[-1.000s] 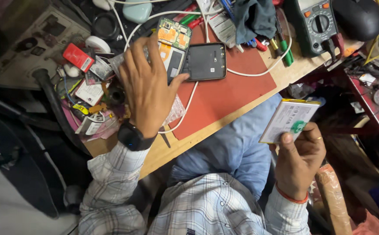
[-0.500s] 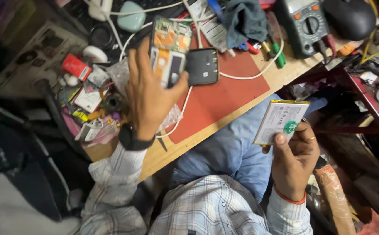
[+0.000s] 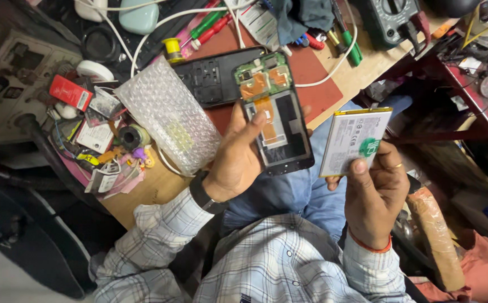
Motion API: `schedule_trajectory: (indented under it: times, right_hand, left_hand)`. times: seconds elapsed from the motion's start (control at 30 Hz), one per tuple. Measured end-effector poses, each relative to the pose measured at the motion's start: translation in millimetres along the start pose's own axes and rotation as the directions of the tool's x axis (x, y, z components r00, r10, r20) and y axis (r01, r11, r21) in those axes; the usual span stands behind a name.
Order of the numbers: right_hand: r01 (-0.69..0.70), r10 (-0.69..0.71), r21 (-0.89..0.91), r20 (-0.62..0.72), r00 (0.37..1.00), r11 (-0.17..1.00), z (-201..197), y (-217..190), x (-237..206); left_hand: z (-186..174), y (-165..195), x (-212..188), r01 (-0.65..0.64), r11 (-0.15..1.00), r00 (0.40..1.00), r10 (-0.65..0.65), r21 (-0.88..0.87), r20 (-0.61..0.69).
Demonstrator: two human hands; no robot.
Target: The person holds an opened smartphone, works at its internal components, and removes the battery from the phone. They then use multimeter test probes to test the removed battery on the workbench, adjusting the multimeter and touching the probes to the battery terminals before setting the battery down.
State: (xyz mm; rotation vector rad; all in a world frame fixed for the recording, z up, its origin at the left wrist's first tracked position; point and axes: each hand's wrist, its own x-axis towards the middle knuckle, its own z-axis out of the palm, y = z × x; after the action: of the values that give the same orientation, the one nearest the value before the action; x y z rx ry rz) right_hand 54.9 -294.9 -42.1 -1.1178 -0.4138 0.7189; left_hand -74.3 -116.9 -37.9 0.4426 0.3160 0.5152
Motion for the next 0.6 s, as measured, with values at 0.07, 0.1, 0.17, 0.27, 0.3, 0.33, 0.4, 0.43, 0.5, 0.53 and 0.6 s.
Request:
schedule_trajectory:
  times: [0.07,0.1,0.17,0.27,0.3,0.33,0.4,0.43,0.5,0.53,0.6]
  right_hand:
    - [0.004,-0.004,-0.015,-0.014,1.000,1.000,2,1,-1]
    - [0.007,-0.007,-0.025,-0.014,1.000,1.000,3,0,-2]
    - [0.014,-0.015,-0.044,-0.012,1.000,0.999,4,0,-3]
    - [0.015,-0.016,-0.063,-0.009,1.000,0.998,9,-1,-6]
    - [0.023,-0.023,-0.083,-0.008,1.000,0.996,11,-1,-7]
    - [0.031,-0.032,-0.103,-0.007,0.999,0.994,14,-2,-9]
    - [0.030,-0.032,-0.161,-0.011,0.999,0.986,19,-3,-11]
    - [0.022,-0.026,-0.199,-0.014,1.000,0.980,21,-4,-12]
    - [0.021,-0.024,-0.261,-0.011,1.000,0.965,25,-5,-12]
    - [0.025,-0.028,-0.285,-0.005,1.000,0.958,26,-6,-11]
    - [0.037,-0.036,-0.302,0.008,0.999,0.953,30,-6,-9]
  left_hand:
    - [0,3,-2,-0.032,0.998,0.998,0.029,0.058,0.048]
    - [0,4,-3,-0.049,0.995,0.996,0.043,0.087,0.073]
    - [-1,6,-5,-0.067,0.990,0.991,0.052,0.127,0.123]
    - [-2,6,-9,-0.059,0.993,0.988,0.043,0.105,0.151]
    - [-2,5,-10,-0.052,0.995,0.987,0.038,0.086,0.153]
    - [-2,5,-10,-0.065,0.993,0.987,0.048,0.102,0.153]
    - [-1,3,-11,-0.086,0.987,0.986,0.065,0.135,0.156]
    - [-2,3,-11,-0.094,0.986,0.982,0.069,0.139,0.177]
    - [-3,2,-12,-0.111,0.983,0.972,0.077,0.147,0.221]
    - [-3,2,-13,-0.116,0.981,0.971,0.080,0.155,0.224]
    - [-5,1,-14,-0.126,0.977,0.970,0.085,0.170,0.230]
